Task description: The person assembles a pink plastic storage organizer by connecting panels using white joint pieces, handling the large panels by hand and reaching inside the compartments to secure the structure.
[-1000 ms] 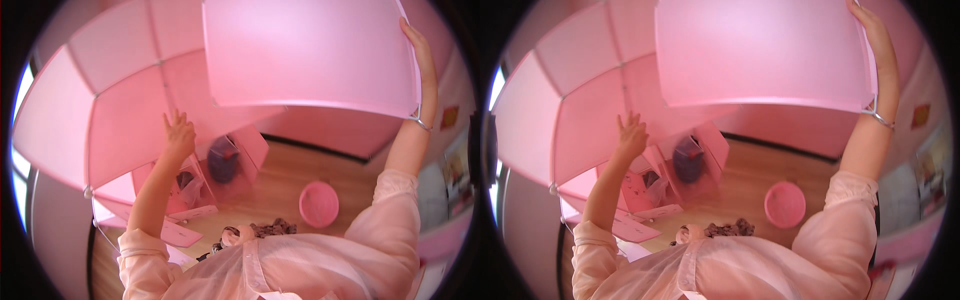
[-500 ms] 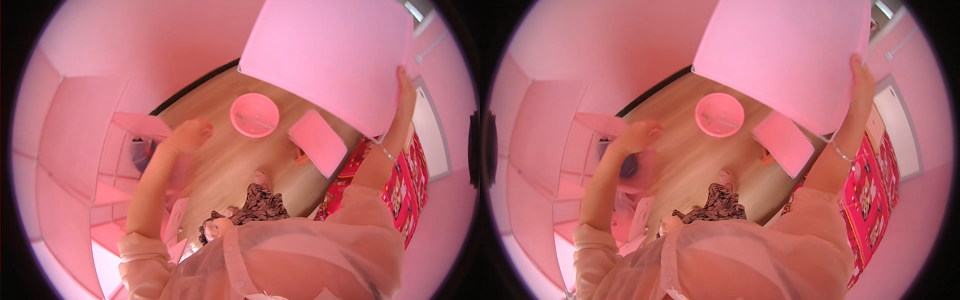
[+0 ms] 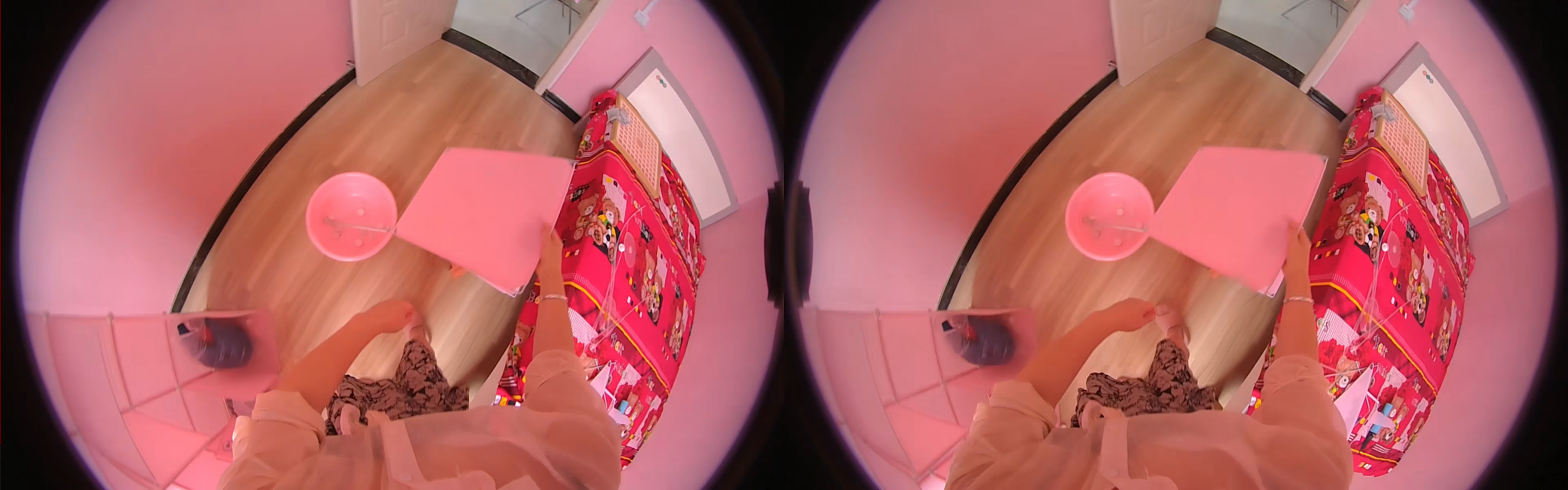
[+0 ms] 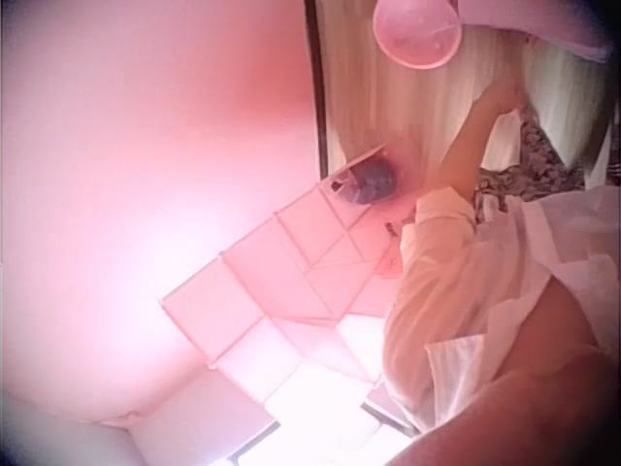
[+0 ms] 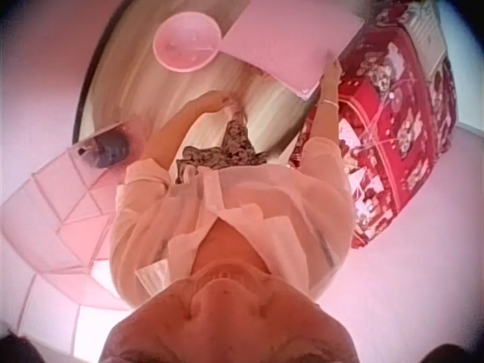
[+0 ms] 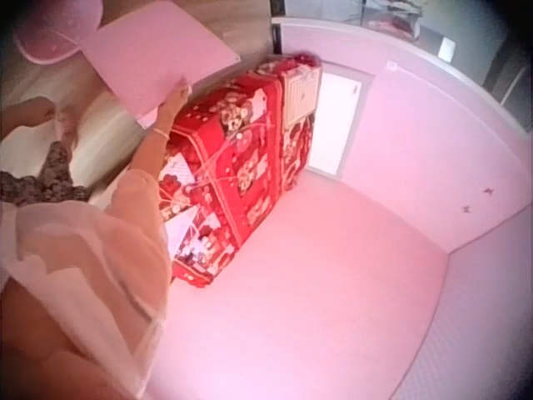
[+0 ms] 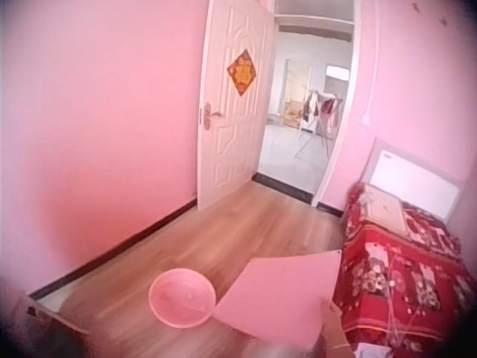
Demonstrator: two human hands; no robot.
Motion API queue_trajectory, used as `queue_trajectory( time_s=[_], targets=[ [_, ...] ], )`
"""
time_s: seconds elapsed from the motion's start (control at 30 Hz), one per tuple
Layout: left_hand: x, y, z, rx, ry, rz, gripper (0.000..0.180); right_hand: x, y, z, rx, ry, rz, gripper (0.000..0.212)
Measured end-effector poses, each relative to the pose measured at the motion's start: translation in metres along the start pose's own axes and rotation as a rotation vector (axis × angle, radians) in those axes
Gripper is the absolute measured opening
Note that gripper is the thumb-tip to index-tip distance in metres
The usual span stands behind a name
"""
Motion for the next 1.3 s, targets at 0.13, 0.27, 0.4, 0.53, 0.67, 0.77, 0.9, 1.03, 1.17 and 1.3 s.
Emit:
queue_trajectory(
  time_s=[0.13, 0.27, 0.4, 0.53, 0.67, 0.77, 0.9, 1.03, 1.17, 1.3],
  targets=[
    [0.010, 0.012, -0.059, 0.077, -0.103, 0.084, 0.022, -0.069, -0.036, -0.035, -0.023, 0.138, -0.158, 0.034],
    [0.016, 0.021, -0.093, 0.078, -0.135, 0.098, 0.021, -0.127, -0.082, -0.061, -0.102, 0.272, -0.180, 0.031],
    [0.035, 0.038, -0.117, 0.152, -0.290, 0.106, 0.024, -0.190, -0.155, -0.097, -0.181, 0.307, 0.118, 0.032],
    [0.041, 0.044, -0.135, 0.183, -0.286, 0.102, 0.025, -0.231, -0.220, -0.133, -0.219, 0.332, 0.630, 0.040],
    [0.064, 0.032, -0.088, -0.022, -0.367, 0.164, 0.019, -0.245, -0.110, -0.119, 0.122, 0.224, 0.754, 0.049],
    [0.025, 0.020, -0.091, 0.119, -0.290, 0.127, 0.018, -0.255, -0.121, -0.118, 0.241, 0.255, 0.819, 0.043],
    [0.008, -0.016, -0.064, -0.092, -0.235, 0.080, 0.017, -0.253, -0.084, -0.132, 0.487, 0.169, 1.038, 0.033],
    [-0.012, -0.091, 0.056, -0.341, -0.465, 0.045, 0.017, -0.186, 0.114, -0.058, 0.989, -0.029, 0.870, 0.019],
    [-0.026, -0.156, 0.200, -0.826, -0.692, -0.211, 0.015, -0.097, 0.267, 0.009, 1.213, -0.230, 0.956, 0.023],
    [-0.049, -0.194, 0.360, -1.147, -1.043, -0.402, 0.022, -0.016, 0.404, 0.096, 1.466, -0.371, 0.717, 0.022]
  ],
)
Point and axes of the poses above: each hand's wrist, its own z-axis away from the middle knuckle, its own y-axis out of the palm, x = y × z, the point moved 6 cm from there along -z, towards the middle knuckle, and after that the axes turned 3 degrees about x, right-handed, at the moved point
